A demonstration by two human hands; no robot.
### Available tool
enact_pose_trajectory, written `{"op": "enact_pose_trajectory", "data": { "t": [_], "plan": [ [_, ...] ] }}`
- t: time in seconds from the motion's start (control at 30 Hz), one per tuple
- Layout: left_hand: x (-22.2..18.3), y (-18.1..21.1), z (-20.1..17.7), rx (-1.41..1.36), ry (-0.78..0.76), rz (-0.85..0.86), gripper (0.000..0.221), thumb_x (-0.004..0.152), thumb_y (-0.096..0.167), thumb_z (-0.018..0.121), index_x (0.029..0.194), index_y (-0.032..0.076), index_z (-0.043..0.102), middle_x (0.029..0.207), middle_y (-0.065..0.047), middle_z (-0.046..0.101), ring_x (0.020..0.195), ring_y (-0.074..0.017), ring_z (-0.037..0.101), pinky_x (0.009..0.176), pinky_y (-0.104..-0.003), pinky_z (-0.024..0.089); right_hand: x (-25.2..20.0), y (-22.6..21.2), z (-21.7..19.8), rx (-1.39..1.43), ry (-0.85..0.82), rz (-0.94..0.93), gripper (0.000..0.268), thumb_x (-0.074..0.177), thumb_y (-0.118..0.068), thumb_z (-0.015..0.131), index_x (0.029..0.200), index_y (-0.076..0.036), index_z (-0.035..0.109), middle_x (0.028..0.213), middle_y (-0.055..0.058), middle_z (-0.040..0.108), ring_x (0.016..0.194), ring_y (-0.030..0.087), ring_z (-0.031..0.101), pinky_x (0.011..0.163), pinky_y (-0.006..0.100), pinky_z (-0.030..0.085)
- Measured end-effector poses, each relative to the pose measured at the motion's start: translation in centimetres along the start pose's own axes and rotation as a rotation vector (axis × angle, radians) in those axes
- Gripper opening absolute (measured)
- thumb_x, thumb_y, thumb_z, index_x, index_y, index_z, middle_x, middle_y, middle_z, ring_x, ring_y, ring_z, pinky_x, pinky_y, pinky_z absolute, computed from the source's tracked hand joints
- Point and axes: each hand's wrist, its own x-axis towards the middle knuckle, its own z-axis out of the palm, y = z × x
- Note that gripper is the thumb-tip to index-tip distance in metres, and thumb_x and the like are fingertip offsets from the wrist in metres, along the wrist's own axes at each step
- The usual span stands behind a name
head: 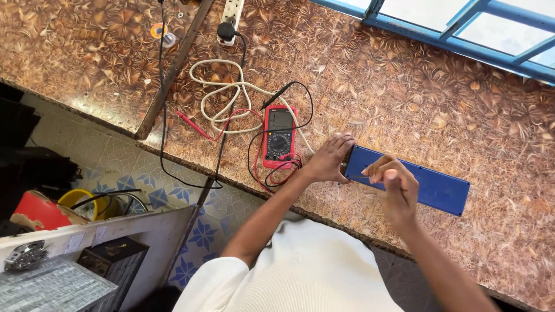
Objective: Using a flathead screwdriver to pry open the plastic shell of an electronic device on a repair bench.
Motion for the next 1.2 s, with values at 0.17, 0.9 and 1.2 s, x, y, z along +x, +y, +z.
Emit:
{"op": "enact_pose_trajectory", "data": {
  "t": [0.17, 0.9, 1.2],
  "plan": [
    [0.2, 0.1, -0.4, -0.01, -0.015, -0.008, 0.123, 0.041, 0.058, 0.09, 0.144, 0.006, 0.048, 0.144, -0.013, 0.052, 0.147, -0.0327, 0.041, 0.122, -0.047, 0.034, -1.2, 5.3, 0.1, 0.192, 0.213, -0.072, 0.052, 0.111, -0.034, 0.036, 0.066, -0.01, 0.044, 0.056, 0.003, 0.038, 0.051, 0.015, 0.04, 0.058, 0.031, 0.042],
    [0.7, 1.0, -1.8, -0.059, -0.046, 0.004, 0.114, 0.046, 0.045, 0.094, 0.143, 0.006, 0.048, 0.145, -0.012, 0.05, 0.145, -0.0342, 0.04, 0.119, -0.048, 0.035, -2.3, 4.7, 0.1, 0.302, 0.302, -0.11, 0.047, 0.1, -0.049, 0.058, 0.091, -0.003, 0.053, 0.075, 0.013, 0.054, 0.073, 0.026, 0.059, 0.076, 0.041, 0.053],
    [0.8, 1.2, -1.9, -0.044, -0.055, 0.002, 0.112, 0.048, 0.045, 0.093, 0.143, 0.008, 0.048, 0.144, -0.012, 0.051, 0.144, -0.0354, 0.041, 0.115, -0.048, 0.038, -2.5, 7.8, 1.0, 0.437, 0.278, -0.077, 0.064, 0.105, -0.064, 0.03, 0.078, -0.009, 0.05, 0.055, 0.0, 0.039, 0.049, 0.012, 0.039, 0.052, 0.027, 0.037]
  ]
}}
